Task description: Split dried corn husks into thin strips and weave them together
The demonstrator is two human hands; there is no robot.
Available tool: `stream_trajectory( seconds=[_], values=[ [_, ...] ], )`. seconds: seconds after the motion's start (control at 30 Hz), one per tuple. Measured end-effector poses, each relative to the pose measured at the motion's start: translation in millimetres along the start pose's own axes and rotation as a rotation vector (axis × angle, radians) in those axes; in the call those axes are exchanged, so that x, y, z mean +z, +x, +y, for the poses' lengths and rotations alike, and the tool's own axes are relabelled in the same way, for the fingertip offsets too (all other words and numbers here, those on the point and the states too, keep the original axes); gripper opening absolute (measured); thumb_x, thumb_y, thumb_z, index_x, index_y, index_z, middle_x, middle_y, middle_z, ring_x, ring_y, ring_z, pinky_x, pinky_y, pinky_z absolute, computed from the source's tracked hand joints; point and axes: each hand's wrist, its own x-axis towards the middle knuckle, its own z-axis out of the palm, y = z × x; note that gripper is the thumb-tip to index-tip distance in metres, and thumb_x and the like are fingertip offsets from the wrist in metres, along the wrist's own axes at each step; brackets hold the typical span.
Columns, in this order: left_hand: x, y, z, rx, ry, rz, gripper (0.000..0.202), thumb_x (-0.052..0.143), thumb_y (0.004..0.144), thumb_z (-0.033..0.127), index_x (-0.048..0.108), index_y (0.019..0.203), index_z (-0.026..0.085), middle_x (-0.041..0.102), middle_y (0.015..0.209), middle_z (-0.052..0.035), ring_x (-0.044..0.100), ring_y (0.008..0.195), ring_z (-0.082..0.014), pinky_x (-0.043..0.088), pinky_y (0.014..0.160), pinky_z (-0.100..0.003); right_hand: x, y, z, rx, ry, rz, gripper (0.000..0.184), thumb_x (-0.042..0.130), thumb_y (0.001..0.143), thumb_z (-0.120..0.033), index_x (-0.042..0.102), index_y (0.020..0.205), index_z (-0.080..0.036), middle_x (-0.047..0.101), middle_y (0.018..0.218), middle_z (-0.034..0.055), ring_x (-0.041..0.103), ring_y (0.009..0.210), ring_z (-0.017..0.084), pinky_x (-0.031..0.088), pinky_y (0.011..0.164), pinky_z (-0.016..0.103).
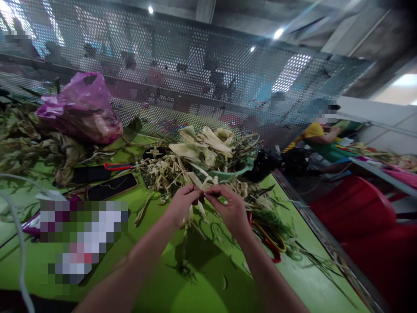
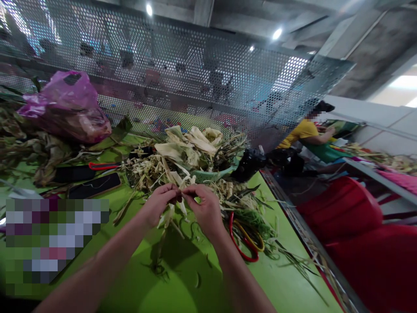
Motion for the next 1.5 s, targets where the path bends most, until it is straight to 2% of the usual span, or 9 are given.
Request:
stream_trajectory(
  seconds=[0.13, 0.27, 0.53, 0.73, 0.97, 1.13, 1.3, 1.4, 1.5],
  values=[
    [-0.9, -0.5, -1.8, -0.05, -0.134, -0.01, 0.005, 0.056, 0.066, 0.02, 0.053, 0.064, 0.017, 0.053, 0.06, 0.0013, 0.045, 0.057, -0.0089, 0.032, 0.056, -0.022, -2.5, 2.1, -1.4, -0.029, -0.053, -0.017, 0.006, 0.061, 0.08, -0.022, 0.067, 0.082, -0.022, 0.067, 0.081, 0.0032, 0.061, 0.078, 0.018, 0.047, 0.074, 0.032],
    [-0.9, 0.6, -4.7, -0.083, -0.171, 0.0, 0.005, 0.056, 0.064, 0.018, 0.054, 0.068, 0.017, 0.054, 0.062, 0.0019, 0.044, 0.055, -0.0076, 0.032, 0.055, -0.021, -3.2, 2.9, -3.4, -0.032, -0.104, -0.043, 0.008, 0.059, 0.082, -0.024, 0.066, 0.08, -0.022, 0.067, 0.079, 0.0034, 0.06, 0.077, 0.018, 0.046, 0.073, 0.032],
    [0.0, 0.1, -7.6, -0.015, -0.177, -0.008, 0.001, 0.054, 0.066, 0.017, 0.053, 0.067, 0.017, 0.051, 0.064, 0.002, 0.045, 0.058, -0.0083, 0.034, 0.056, -0.021, 3.0, -1.5, 5.1, 0.077, -0.127, -0.025, 0.014, 0.057, 0.083, -0.031, 0.056, 0.075, -0.019, 0.058, 0.071, 0.0009, 0.054, 0.068, 0.015, 0.042, 0.063, 0.026],
    [2.4, -2.8, -1.3, 0.066, -0.066, -0.076, 0.008, 0.061, 0.07, 0.024, 0.057, 0.071, 0.016, 0.054, 0.07, 0.0005, 0.047, 0.065, -0.0094, 0.036, 0.063, -0.022, 3.7, -1.6, 2.2, 0.178, 0.06, 0.029, 0.009, 0.057, 0.082, -0.028, 0.057, 0.082, -0.019, 0.06, 0.076, 0.0014, 0.055, 0.07, 0.015, 0.044, 0.067, 0.027],
    [8.2, 0.3, -7.4, 0.122, -0.031, 0.072, 0.019, 0.066, 0.071, 0.034, 0.061, 0.077, 0.016, 0.058, 0.074, -0.0004, 0.049, 0.071, -0.0108, 0.038, 0.068, -0.023, 14.2, -2.3, 2.1, 0.303, 0.411, 0.103, 0.014, 0.064, 0.075, -0.03, 0.058, 0.08, -0.018, 0.062, 0.079, 0.0027, 0.057, 0.072, 0.016, 0.047, 0.067, 0.028],
    [8.3, -1.6, -4.3, 0.107, -0.068, 0.079, 0.021, 0.065, 0.072, 0.035, 0.059, 0.074, 0.015, 0.054, 0.069, 0.0013, 0.046, 0.064, -0.0087, 0.036, 0.064, -0.021, 12.2, -0.8, -2.5, 0.403, 0.559, 0.081, 0.017, 0.069, 0.071, -0.029, 0.057, 0.077, -0.019, 0.059, 0.074, -0.0002, 0.053, 0.063, 0.012, 0.044, 0.059, 0.024],
    [3.4, 2.4, -5.3, 0.132, 0.003, -0.017, 0.02, 0.062, 0.075, 0.034, 0.057, 0.073, 0.014, 0.053, 0.068, 0.001, 0.046, 0.063, -0.0086, 0.037, 0.063, -0.021, 3.5, 3.1, -3.0, 0.379, 0.462, 0.126, 0.028, 0.07, 0.069, -0.027, 0.059, 0.094, -0.023, 0.06, 0.077, -0.0014, 0.055, 0.067, 0.013, 0.045, 0.064, 0.026],
    [0.7, 5.6, -8.3, 0.139, 0.094, -0.07, 0.021, 0.061, 0.076, 0.035, 0.056, 0.074, 0.015, 0.054, 0.068, 0.0007, 0.048, 0.064, -0.0097, 0.038, 0.064, -0.022, 1.4, 3.7, -0.5, 0.324, 0.343, 0.072, 0.018, 0.068, 0.069, -0.026, 0.065, 0.086, -0.022, 0.062, 0.077, 0.0003, 0.055, 0.07, 0.015, 0.045, 0.066, 0.028],
    [-1.1, 6.1, -9.0, 0.16, 0.203, -0.088, 0.02, 0.06, 0.076, 0.034, 0.055, 0.075, 0.016, 0.054, 0.067, 0.0012, 0.047, 0.063, -0.0101, 0.039, 0.063, -0.023, 2.0, 2.4, 1.1, 0.332, 0.301, 0.092, 0.01, 0.067, 0.07, -0.028, 0.064, 0.076, -0.02, 0.062, 0.073, 0.0002, 0.054, 0.067, 0.015, 0.044, 0.064, 0.028]
  ],
)
